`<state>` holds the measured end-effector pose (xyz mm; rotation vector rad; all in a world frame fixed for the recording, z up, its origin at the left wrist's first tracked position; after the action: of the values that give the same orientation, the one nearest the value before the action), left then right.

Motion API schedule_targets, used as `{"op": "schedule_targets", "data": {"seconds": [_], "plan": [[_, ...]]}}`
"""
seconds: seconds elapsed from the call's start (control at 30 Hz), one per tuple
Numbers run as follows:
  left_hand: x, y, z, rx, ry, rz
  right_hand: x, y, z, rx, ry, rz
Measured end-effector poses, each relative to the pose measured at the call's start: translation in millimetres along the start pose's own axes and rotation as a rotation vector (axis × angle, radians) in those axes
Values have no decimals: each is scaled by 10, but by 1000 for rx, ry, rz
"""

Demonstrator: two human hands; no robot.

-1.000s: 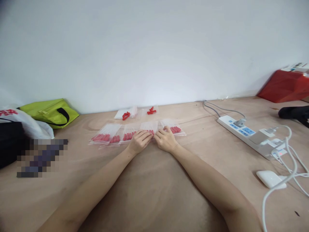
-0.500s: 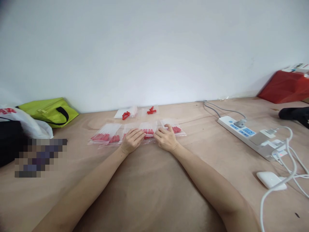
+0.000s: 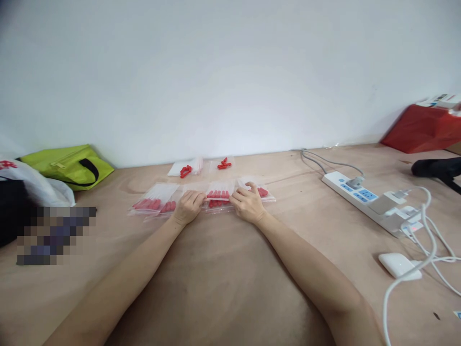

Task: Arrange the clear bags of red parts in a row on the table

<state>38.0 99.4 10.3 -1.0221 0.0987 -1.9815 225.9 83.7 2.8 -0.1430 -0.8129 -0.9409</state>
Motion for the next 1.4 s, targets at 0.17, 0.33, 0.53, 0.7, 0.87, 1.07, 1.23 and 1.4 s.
{"op": "schedule_targets", "data": {"seconds": [0.17, 0.33, 0.53, 0.7, 0.87, 1.07, 1.23, 1.4], "plan": [[2, 19, -28, -30, -104, -167, 28, 139, -28, -46, -7, -23], [203, -366, -260, 235, -294, -265, 126, 411, -200, -103, -50, -62], [508, -1061, -921, 617, -665, -256, 173, 545, -415, -94, -149, -99], [565, -1162, -1127, 668, -813, -484, 224, 549, -450, -113, -178, -88], [573, -1167, -1115, 711, -727, -628, 261, 520, -439, -125, -177, -38], [578, -1297, -1032, 1073, -325, -499, 274, 469, -373, -178, -64, 4], [387, -1099, -532, 1196, -147, -606, 225, 318, -169, -242, 24, 77], [100, -559, 31, 973, 21, -676, 91, 159, 41, -295, 14, 168]]}}
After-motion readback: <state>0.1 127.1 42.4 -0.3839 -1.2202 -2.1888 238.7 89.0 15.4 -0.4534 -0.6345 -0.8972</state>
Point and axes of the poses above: each hand's wrist, its own z-axis towards the middle knuckle, its own x-axis out of the back of the hand, y = z × x, the point moved 3 cm from there along z, towards the middle knuckle, and after that the axes turned 3 degrees about -y, right-handed, at the moved point
